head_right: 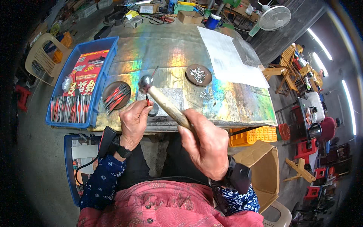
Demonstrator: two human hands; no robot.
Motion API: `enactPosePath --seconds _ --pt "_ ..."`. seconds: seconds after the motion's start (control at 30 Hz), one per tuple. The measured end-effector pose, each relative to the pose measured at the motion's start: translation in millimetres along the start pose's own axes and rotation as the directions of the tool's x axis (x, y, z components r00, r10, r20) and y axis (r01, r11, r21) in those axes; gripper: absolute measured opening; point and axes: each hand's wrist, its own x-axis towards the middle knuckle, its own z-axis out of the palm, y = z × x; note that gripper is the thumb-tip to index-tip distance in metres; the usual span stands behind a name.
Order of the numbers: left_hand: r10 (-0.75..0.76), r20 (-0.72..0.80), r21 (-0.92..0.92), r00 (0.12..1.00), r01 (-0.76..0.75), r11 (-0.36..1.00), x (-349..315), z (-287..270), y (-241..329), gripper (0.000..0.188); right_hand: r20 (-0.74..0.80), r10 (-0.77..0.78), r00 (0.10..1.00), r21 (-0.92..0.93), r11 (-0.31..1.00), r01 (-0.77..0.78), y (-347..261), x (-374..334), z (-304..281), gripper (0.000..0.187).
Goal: The person repeatedly picks small metal pins from a tray, places each on a metal block, and taps it with a hammer. After each tap, the pin is placed into a small dish. The cycle continues with multiple pins throughout the clip.
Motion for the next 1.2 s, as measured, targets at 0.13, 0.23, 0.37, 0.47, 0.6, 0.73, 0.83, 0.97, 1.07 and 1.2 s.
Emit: enactPosePath --seconds 0.13,0.23,0.37,0.47,0.6,0.73,0.83,0.97,1.07,1.2 --pt "-0.049 0.021 -0.011 0.999 0.049 0.999 -1 -1 1 0.011 0.007 0.054 0.998 -0.055 0.997 -0.054 -11 -1 -11 0.027" --pt "-0.061 0.034 -0.006 0.998 0.061 0.998 -1 -1 1 0.011 -0.163 -0.037 0.986 0.007 0.999 0.039 -22 -3 -20 0.028" --pt "-0.042 0.023 -0.018 0.999 0.042 0.999 0 0 1 0.011 -0.143 -0.066 0.988 -0.015 0.998 0.064 -19 4 -13 0.032" --pt "-0.030 0.025 0.006 0.999 0.030 1.000 0 -1 0 0.011 0.155 0.025 0.988 -0.112 0.994 -0.007 -7 11 -6 0.034" --pt "0.001 0.019 0.011 1.000 -0.002 1.000 0 0 0 0.011 0.136 0.132 0.982 0.019 0.991 -0.136 -3 10 -10 0.030" --pt "-0.018 0.021 0.011 1.000 0.018 1.000 -1 0 1 0.011 0.103 0.066 0.993 -0.024 0.998 -0.063 -11 14 -16 0.030" --pt "-0.024 0.032 0.020 0.999 0.023 1.000 -1 -1 1 0.012 0.021 0.051 0.998 -0.057 0.997 -0.050 -24 16 -27 0.031" --pt "-0.035 0.031 0.010 0.999 0.034 0.999 0 -1 1 0.012 -0.262 -0.144 0.954 0.088 0.981 0.172 -25 17 -23 0.032" --pt "-0.020 0.027 0.003 0.999 0.019 1.000 -1 -1 1 0.012 0.212 0.209 0.955 -0.120 0.975 -0.187 -11 17 -11 0.030" --pt "-0.031 0.031 -0.013 0.999 0.032 0.999 -1 -1 0 0.011 0.087 0.104 0.991 -0.041 0.994 -0.101 -4 9 -16 0.028"
